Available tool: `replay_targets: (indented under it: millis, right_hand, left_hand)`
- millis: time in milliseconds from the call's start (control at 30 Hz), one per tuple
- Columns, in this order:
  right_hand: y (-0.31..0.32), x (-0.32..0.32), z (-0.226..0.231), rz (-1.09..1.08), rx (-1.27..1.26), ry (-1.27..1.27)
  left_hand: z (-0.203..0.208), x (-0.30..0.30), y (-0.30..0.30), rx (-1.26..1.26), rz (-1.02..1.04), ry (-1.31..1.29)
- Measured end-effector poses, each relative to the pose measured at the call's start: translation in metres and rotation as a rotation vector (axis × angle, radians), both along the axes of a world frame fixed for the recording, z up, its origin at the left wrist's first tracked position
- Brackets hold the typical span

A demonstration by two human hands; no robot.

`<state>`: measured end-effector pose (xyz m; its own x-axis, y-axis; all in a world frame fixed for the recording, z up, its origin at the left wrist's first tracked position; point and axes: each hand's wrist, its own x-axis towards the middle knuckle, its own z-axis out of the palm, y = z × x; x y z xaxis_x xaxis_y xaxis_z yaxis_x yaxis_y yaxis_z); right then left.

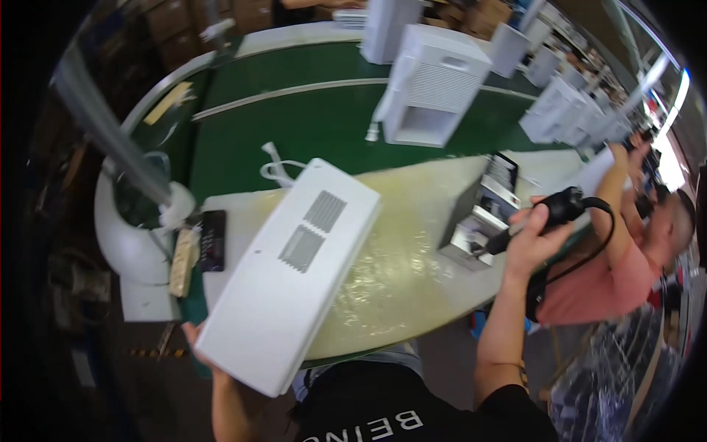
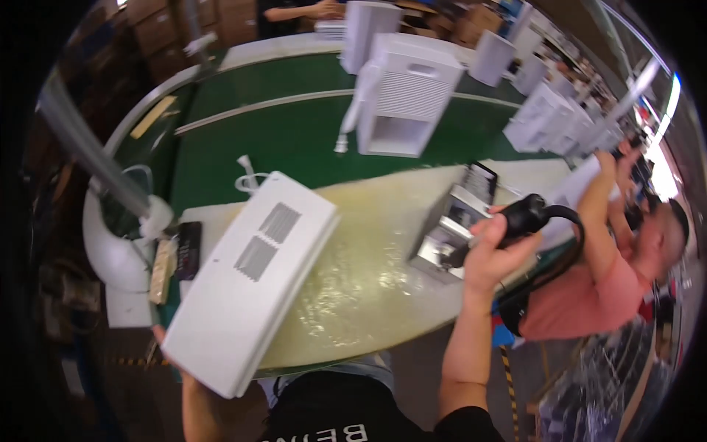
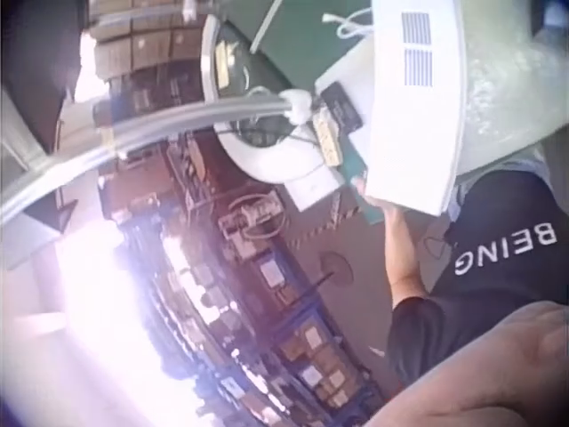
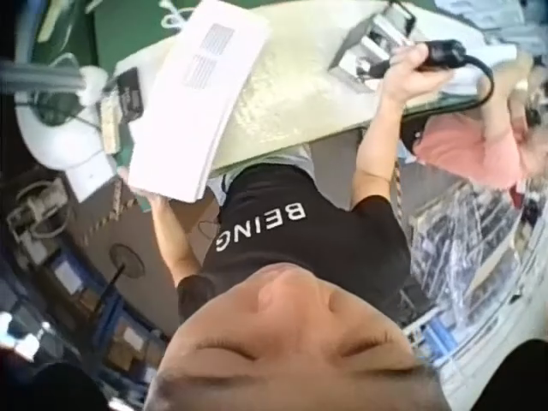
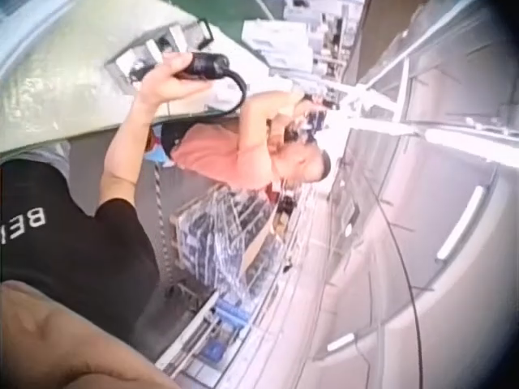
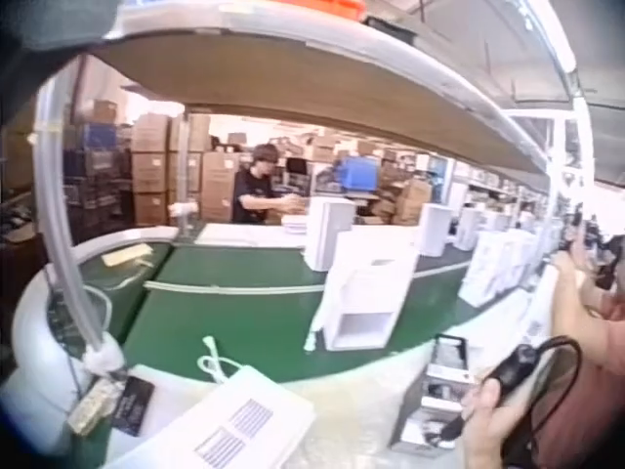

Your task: Assembling plastic housings for electronic devices using an electric screwdriver on a factory line.

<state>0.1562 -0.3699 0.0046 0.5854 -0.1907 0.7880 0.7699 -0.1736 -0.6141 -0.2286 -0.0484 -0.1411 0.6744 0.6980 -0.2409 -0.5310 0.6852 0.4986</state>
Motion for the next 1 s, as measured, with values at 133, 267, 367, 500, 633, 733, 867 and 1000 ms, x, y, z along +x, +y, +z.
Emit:
replay_targets:
  millis: [133, 267, 367, 500, 633, 733, 867, 1000]
  right_hand:
    - [-0.030, 0.016, -0.018, 0.041, 0.065, -0.047]
    - [-0.033, 0.026, -0.045, 0.004, 0.007, -0.040]
    - [-0.039, 0.021, -0.049, 0.039, 0.049, -0.061]
    - [-0.035, 0.011, -0.025, 0.058, 0.008, 0.176]
    - [-0.025, -0.004, 0.051, 0.268, 0.093, -0.082]
    - [-0.026, -0.020, 0.127, 0.413, 0.186, -0.183]
    - [0.009, -0.065, 0.210, 0.207, 0.234, -0.199]
    - [0.021, -0.053, 0.241, 0.667, 0.364, -0.005]
  left_hand:
    - [0.114, 0.034, 0.012, 0.501, -0.183, 0.253]
    - [0.198, 0.070, 0.019, 1.311, 0.243, 0.880]
    - [0.255, 0.147, -0.016, 1.638, -0.130, 0.702]
    - [0.282, 0.221, -0.059, 2.046, -0.437, 0.345]
    - [0.293, 0.253, -0.094, 2.392, -0.547, 0.098]
    - [0.287, 0.279, -0.093, 2.497, -0.748, 0.125]
    - [0.280, 0.306, -0.081, 2.354, -0.766, 0.173]
    - [0.283, 0.310, -0.087, 2.338, -0.874, 0.266]
